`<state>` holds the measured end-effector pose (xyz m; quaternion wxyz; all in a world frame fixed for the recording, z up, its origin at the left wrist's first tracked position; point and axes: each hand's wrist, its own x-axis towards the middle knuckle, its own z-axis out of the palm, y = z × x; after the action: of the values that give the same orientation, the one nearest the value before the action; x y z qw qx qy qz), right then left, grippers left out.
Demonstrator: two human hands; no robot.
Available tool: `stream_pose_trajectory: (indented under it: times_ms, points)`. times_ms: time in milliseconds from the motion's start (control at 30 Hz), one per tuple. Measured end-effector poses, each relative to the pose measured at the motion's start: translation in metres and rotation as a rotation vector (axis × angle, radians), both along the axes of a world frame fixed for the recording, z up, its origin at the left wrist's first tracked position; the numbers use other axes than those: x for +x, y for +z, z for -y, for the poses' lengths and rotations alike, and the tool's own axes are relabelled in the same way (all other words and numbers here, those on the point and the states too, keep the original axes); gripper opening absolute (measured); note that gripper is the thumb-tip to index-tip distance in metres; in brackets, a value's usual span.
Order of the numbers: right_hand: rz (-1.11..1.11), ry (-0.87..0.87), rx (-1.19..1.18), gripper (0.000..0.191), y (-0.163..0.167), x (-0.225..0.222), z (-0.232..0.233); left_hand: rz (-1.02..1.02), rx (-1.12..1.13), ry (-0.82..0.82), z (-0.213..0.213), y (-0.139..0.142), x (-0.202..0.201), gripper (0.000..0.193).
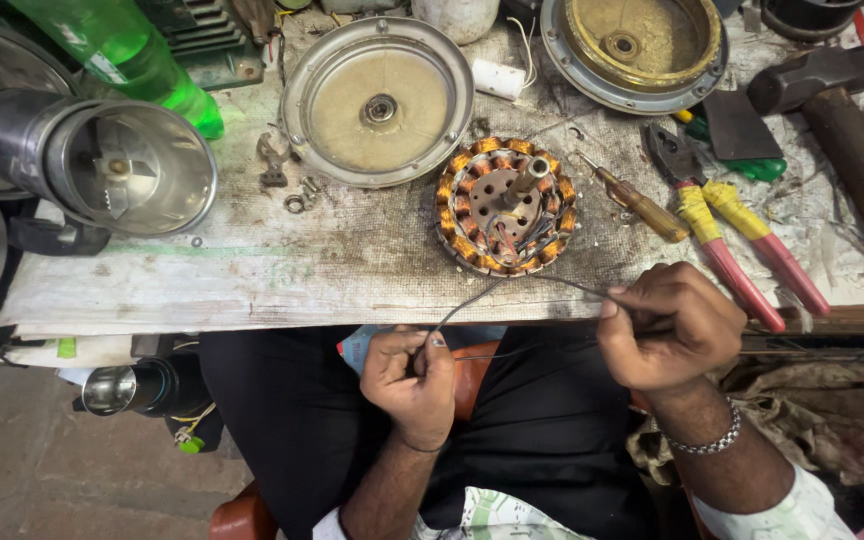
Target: The person uses a multimeter to test continuity on the wires of a stator assembly. They hold the probes against different wire ends and coil slots, checking for electrical connections while seated at a cluttered workbench.
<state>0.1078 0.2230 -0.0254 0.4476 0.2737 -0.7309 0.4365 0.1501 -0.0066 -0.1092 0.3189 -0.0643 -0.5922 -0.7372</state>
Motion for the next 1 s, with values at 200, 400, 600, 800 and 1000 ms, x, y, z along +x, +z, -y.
stream_pose_trajectory:
  times_ms: [200,400,600,800,1000]
  points:
    - [0.028,-0.061,0.077,0.010,0.005,0.002,0.003,0.015,0.011,0.004,0.000,-0.001,0.000,0.021]
    - [-0.049,-0.020,0.106,0.010,0.011,0.002,0.008,0.027,0.032,0.006,-0.001,-0.001,0.002,0.022]
    - [-0.124,-0.016,0.119,0.013,0.010,-0.003,0.009,0.008,0.022,-0.009,0.001,-0.003,0.001,0.022]
    - [-0.070,-0.035,0.145,0.017,0.010,0.001,0.010,-0.009,0.016,-0.015,0.000,-0.002,0.000,0.022]
    - [-0.072,-0.029,0.132,0.014,0.011,-0.001,0.012,-0.023,0.011,-0.012,0.000,-0.003,-0.002,0.022]
